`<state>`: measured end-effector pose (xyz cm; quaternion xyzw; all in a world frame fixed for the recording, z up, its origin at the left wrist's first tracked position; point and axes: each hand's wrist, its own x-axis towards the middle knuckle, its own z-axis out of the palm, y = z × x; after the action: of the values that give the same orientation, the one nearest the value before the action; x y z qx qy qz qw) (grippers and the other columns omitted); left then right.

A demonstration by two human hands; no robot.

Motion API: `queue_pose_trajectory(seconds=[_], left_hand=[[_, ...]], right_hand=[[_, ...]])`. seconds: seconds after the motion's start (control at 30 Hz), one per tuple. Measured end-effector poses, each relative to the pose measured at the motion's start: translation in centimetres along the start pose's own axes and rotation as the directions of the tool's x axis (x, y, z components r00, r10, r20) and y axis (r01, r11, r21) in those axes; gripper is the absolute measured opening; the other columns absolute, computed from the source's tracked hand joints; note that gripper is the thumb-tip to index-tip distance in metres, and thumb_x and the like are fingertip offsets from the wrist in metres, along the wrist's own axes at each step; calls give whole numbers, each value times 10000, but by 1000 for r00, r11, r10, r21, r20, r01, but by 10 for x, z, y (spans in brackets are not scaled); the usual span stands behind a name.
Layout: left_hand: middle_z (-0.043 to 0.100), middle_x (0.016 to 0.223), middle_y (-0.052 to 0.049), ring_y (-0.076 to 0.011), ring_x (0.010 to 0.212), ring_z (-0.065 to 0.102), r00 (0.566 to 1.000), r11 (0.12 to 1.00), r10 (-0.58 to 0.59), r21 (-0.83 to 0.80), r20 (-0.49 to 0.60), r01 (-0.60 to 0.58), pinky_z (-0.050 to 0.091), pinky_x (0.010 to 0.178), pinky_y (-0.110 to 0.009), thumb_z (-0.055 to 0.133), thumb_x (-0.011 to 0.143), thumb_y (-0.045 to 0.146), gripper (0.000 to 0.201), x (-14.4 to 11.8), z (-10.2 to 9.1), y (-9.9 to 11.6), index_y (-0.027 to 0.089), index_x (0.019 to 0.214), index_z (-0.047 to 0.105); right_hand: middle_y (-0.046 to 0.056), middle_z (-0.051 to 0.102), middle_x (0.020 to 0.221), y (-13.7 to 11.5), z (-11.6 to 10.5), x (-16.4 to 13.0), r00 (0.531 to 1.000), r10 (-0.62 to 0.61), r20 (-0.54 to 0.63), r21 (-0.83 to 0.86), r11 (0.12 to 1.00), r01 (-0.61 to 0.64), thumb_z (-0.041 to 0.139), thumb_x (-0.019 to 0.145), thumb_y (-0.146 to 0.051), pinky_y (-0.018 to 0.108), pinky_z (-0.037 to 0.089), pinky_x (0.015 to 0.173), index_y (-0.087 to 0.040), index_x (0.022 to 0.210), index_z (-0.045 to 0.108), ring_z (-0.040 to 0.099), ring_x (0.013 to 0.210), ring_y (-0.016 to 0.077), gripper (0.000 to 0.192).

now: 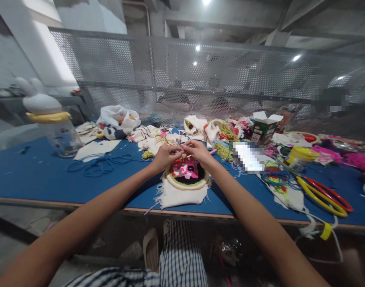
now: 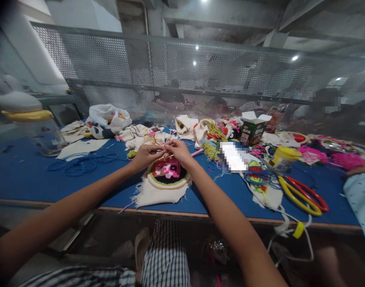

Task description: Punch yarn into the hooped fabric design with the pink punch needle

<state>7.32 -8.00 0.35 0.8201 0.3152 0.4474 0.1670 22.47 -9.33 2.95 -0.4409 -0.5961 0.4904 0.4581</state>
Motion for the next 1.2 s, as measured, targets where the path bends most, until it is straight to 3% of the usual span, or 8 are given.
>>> queue_pose_trajectory(seconds=[0.2,0.7,1.2], left_hand=[[642,804,-17,-135,705,610,999,999,-26,-26,21,27,504,663,-309,540,829,301,206,-2,3,2,110,854,615],[623,848,-26,-142,745,603,982,969,-130,-190,139,155,509,666,-312,530,837,286,193,1,4,0,107,867,594],[611,803,-15,-128,698,591,976,978,-134,-135,169,158,503,628,-291,536,832,288,189,0,4,0,109,856,592]], right_hand=[[32,591,906,2,-6,5,997,-12,-76,25,1000,14,502,868,-259,268,504,599,-125,1009,547,582,704,112,200],[35,589,922,2,-12,8,999,3,-39,152,988,3,498,870,-262,274,506,607,-127,1024,543,584,717,116,209],[21,593,864,-3,-10,7,973,-85,-212,-2,996,87,506,865,-258,248,498,569,-121,966,560,576,667,99,178]])
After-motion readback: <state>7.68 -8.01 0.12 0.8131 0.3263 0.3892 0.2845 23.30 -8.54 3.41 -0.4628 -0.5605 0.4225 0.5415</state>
